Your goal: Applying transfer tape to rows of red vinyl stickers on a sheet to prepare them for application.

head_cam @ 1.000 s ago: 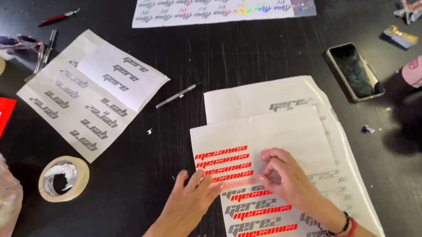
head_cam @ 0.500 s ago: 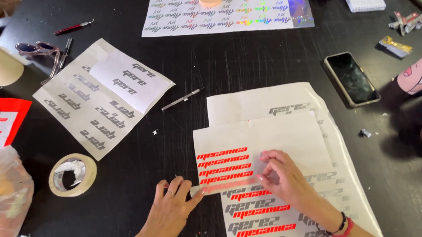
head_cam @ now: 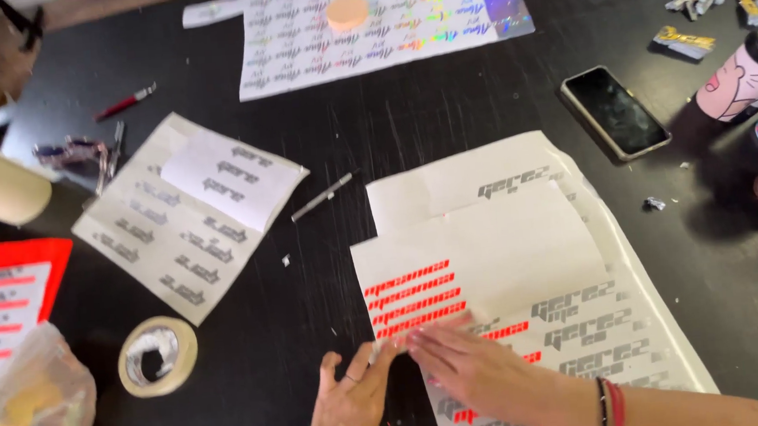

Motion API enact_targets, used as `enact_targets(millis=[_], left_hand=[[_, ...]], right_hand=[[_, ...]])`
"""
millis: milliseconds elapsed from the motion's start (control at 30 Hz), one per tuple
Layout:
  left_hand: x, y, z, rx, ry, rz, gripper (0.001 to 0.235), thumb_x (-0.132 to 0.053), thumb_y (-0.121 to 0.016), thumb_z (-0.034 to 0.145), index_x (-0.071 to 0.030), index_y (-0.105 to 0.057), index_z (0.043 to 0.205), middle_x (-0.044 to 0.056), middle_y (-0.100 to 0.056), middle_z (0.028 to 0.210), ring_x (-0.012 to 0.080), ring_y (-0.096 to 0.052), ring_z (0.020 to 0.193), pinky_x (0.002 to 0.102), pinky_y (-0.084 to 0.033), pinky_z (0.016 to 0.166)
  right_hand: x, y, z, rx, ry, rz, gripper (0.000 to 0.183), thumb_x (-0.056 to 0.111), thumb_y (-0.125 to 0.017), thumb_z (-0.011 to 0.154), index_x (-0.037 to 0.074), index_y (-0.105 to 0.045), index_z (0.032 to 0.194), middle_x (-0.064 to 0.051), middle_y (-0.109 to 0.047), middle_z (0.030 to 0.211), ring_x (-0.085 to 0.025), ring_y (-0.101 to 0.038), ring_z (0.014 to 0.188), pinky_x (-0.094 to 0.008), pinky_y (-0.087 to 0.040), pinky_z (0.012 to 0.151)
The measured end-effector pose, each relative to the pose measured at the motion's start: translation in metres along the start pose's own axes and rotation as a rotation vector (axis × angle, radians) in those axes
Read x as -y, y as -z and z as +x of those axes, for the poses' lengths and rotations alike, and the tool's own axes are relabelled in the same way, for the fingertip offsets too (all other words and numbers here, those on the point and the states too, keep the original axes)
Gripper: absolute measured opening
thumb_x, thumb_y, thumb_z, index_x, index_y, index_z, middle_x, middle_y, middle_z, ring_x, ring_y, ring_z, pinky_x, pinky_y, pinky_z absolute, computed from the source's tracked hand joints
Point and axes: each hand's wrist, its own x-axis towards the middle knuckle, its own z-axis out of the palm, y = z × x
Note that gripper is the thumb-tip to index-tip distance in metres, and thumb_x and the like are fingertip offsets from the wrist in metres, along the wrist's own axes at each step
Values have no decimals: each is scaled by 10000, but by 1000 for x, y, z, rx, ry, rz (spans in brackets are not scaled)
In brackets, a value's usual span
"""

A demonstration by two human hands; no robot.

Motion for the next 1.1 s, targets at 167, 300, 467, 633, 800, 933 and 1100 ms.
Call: enact_targets(millis=[167, 300, 467, 633, 800, 933, 1100], left_hand=[[9, -8, -1, -37, -4, -31, 395, -107, -671, 968, -47, -660, 1358, -16, -636, 1429, 184, -550, 1198, 523, -462, 891], [22, -11, -15, -95, 33, -126, 357, 47, -623, 864, -74, -762, 1170, -52, -720, 1304, 296, -643, 1054, 570, -438, 850], [32, -7, -32, 55, 82, -132, 450, -373, -655, 987, -94, -672, 1340, -113, -660, 1387, 252, -570, 1113, 536, -434, 891], [33, -7, -29, 38, 61, -114, 362, -184, -658, 965, -70, -680, 1308, -103, -633, 1427, 247, -573, 1086, 546, -448, 895], [31, 42, 41, -153, -145, -324, 271, 56, -451, 946, 6, -718, 940, 88, -716, 1005, 255, -628, 916, 422, -492, 879], [-1, 31, 60, 171, -263, -350, 476, -66, -507, 1004, 73, -559, 1457, 235, -586, 1477, 394, -517, 1380, 534, -323, 1217], [-15, -4, 93, 35, -360, -304, 654, -488, -482, 1116, 93, -583, 1399, 286, -655, 1372, 401, -623, 1295, 478, -491, 1112]], right_hand=[[0, -26, 16, -110, -59, 148, 560, 20, -583, 996, -128, -426, 1513, -295, -538, 1489, -392, -539, 1364, -484, -406, 1166], [-13, -18, -1, -40, -114, 221, 695, -131, -599, 864, -105, -402, 1531, -287, -576, 1451, -372, -578, 1329, -482, -425, 1146], [-33, 15, -23, 155, -221, 323, 701, -185, -507, 901, -38, -360, 1571, -258, -475, 1550, -362, -494, 1403, -463, -394, 1168], [-50, 26, -48, 149, -307, 317, 799, -306, -495, 807, 10, -422, 1537, -298, -495, 1505, -414, -511, 1374, -472, -458, 1131], [-55, 19, -53, 59, -253, 295, 847, -284, -492, 760, -1, -407, 1554, -286, -537, 1479, -391, -509, 1396, -480, -427, 1146], [-59, 11, -62, 68, -271, 322, 840, -262, -487, 780, -23, -346, 1574, -277, -528, 1495, -426, -484, 1408, -498, -469, 1106], [-63, 17, -62, 71, -394, 569, 462, 145, -487, 1058, 58, -417, 1507, -46, -592, 1532, -339, -394, 1496, -473, -439, 1134]])
